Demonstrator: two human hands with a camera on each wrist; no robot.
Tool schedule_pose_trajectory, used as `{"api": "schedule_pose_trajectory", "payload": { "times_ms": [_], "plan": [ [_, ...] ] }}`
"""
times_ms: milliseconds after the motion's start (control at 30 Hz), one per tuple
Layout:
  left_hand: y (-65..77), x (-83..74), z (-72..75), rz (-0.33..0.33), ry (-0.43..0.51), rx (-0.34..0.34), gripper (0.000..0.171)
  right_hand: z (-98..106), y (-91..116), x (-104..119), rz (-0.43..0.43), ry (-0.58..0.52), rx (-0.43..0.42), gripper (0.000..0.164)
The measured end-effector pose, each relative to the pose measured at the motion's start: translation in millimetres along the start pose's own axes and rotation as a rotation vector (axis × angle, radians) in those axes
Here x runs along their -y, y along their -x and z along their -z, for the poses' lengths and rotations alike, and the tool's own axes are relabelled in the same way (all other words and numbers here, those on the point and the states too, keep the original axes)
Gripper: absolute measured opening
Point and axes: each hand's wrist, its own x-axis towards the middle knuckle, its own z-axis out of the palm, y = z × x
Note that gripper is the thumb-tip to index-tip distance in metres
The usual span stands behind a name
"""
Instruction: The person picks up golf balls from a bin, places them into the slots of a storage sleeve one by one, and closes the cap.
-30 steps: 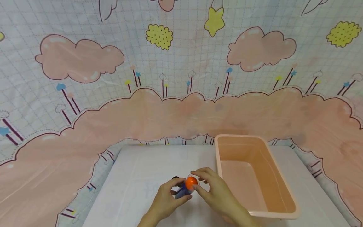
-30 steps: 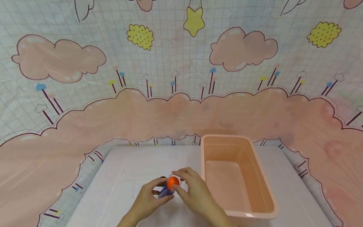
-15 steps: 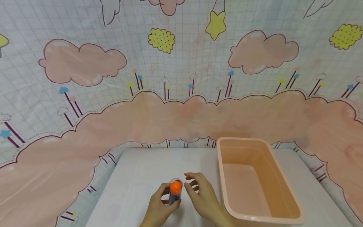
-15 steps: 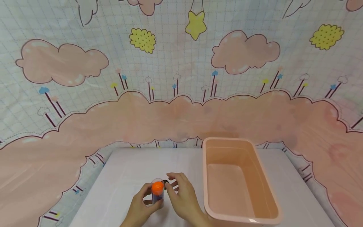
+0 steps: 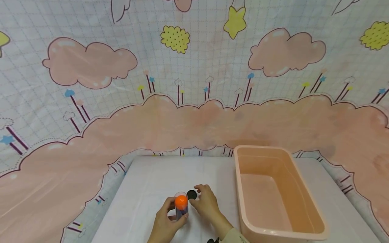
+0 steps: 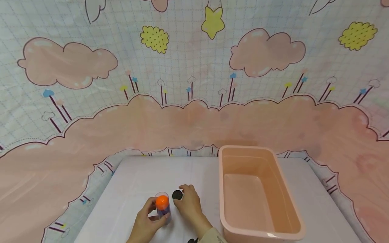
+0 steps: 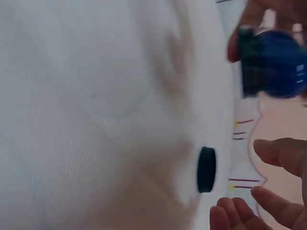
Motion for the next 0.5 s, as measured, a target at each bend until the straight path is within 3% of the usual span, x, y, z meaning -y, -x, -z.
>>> {"api": "schedule_pose_trajectory", "payload": {
  "times_ms": [233,500],
  "plan": [
    [-1.7,-0.4,-1.0,-0.002,0.004,-0.016,0.053,-21.1,-17.3,-16.8,-0.001,0.121,-0.016,0.051],
    [-0.7,0.7,-1.1,0.009,0.008,-0.014,0.052,-29.5,-24.9,-16.4,-0.019,0.189,0.003,0.052]
  ]
}}
